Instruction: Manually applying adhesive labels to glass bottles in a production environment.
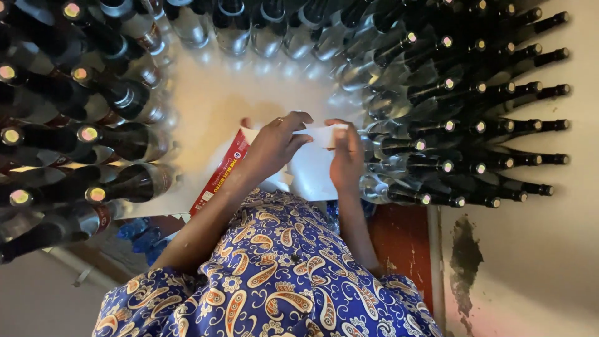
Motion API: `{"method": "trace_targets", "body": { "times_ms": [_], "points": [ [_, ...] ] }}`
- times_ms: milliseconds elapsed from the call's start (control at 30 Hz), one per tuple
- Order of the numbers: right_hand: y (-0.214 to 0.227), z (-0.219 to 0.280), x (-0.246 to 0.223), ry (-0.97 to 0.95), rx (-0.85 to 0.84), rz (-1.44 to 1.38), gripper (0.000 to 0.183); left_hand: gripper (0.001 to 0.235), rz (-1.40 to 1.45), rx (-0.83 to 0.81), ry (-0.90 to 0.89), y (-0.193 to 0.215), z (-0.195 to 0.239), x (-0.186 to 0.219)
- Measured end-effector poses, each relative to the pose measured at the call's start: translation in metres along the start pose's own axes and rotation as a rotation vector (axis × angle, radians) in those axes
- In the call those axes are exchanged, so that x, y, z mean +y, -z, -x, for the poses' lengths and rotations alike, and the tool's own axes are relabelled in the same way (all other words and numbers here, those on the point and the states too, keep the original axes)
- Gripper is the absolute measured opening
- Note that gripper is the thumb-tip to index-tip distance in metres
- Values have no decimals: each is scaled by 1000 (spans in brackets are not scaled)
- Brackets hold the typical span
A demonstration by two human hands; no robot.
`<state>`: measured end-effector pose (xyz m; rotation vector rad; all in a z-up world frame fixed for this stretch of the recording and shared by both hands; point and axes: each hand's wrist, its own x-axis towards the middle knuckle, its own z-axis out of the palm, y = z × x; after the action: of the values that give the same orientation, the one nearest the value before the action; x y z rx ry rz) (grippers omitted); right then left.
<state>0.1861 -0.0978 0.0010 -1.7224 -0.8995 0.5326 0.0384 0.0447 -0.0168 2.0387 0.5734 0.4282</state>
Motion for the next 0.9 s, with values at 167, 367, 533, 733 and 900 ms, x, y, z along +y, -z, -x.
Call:
{"method": "trace_targets", "body": {
  "times_ms": [167,367,533,733,900],
  "points": [
    [63,31,132,151,68,-232,12,28,-38,131,25,6,2,-23],
    [88,120,80,-438,-612,613,73,10,-192,199,-436,-45,-11,-55],
    [73,90,115,-590,0,-587,65,6,-231,113,-742,-107,4,-40],
    [60,80,99,-472,226,-215,37,63,-79,-267,-363,-71,-40,-55],
    [64,77,38,-355,217,283,35,104,32,349,-175,-28,-170,-229]
  ]
}}
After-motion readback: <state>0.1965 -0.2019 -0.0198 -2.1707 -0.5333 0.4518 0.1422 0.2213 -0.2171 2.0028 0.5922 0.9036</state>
